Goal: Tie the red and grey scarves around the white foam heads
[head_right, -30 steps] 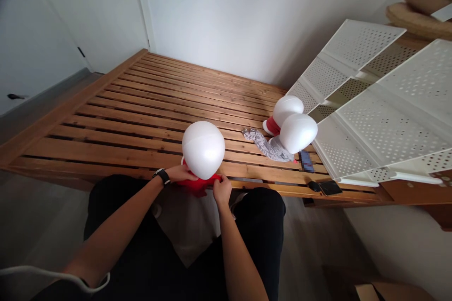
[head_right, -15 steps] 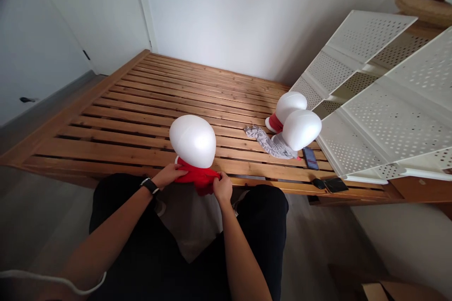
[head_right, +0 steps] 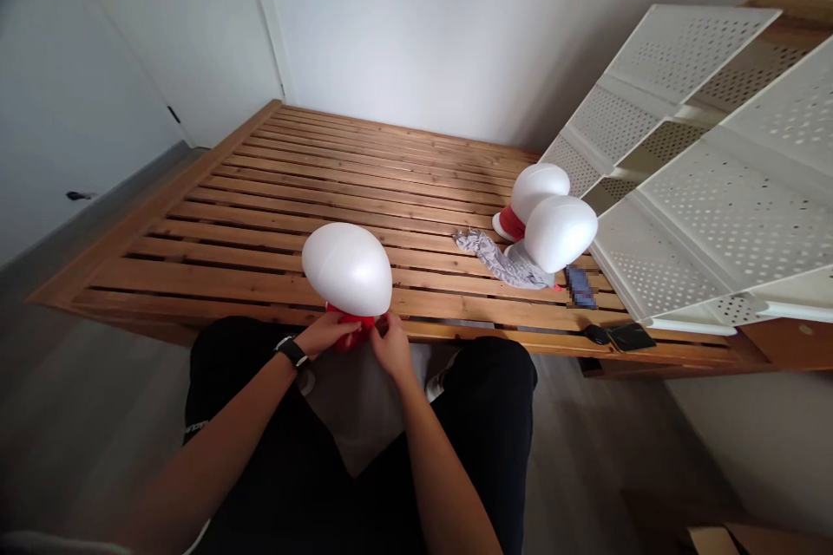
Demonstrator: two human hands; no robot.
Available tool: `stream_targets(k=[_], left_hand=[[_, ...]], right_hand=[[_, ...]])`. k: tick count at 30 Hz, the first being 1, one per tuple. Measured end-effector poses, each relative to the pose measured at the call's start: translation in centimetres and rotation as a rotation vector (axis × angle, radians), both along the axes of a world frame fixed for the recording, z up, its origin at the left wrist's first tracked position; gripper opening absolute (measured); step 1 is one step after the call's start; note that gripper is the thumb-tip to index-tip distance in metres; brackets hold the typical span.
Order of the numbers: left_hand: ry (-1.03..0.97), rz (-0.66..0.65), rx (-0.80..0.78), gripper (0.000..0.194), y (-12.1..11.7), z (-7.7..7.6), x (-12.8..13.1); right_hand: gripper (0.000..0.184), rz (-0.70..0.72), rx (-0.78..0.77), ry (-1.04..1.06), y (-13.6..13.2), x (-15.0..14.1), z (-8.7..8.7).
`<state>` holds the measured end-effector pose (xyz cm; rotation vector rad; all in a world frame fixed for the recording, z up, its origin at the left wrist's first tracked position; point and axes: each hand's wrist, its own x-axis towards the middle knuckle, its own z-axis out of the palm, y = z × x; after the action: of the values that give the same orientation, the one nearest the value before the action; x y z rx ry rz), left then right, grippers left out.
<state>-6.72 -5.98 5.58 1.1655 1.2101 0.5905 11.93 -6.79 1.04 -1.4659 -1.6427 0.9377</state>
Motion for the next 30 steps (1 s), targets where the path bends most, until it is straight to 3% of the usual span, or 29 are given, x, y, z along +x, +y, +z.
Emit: stream_targets(k=[5,8,11,16,20,26,28,30], left_hand=[[0.192,0.081,0.075,0.039,-0.2,0.6,1.1],[0.256,0.132,0.197,0.026,-0.6,0.6,1.7],[0.205,0.143,0.253,0.027,-1.4,0.8,2.4],[-0.004,0.061,-0.061,0.045,-3.5,1.7,2.7],[-0.246,0.166,-0.249,0.048,-4.3,2.6,3.1],[-0.380,0.261,-0.433,0.049,-5.1,3.7,4.7],[-0.445,0.232,-0.468,0.048,-6.0,4.3,5.0],[-0.459,0.139,-0.394,0.048,-7.1,5.2,5.1]], right_hand=[[0.053,0.000,0.126,-0.068,-0.6,-1.3,0.8],[0.058,-0.015,0.143,-0.088,-0.3,-2.3,0.4],[0.057,-0.091,0.118,-0.195,0.3,-3.2,-0.4],[0.043,-0.117,0.047,-0.402,0.6,-3.5,-1.1],[0.042,-0.077,0.048,-0.479,1.0,-3.9,-1.3],[0.038,-0.031,-0.015,-0.456,2.3,-5.1,-1.9],[0.038,-0.031,-0.013,-0.453,2.4,-5.5,-2.0],[0.037,-0.051,0.002,-0.441,2.2,-5.8,-1.8]])
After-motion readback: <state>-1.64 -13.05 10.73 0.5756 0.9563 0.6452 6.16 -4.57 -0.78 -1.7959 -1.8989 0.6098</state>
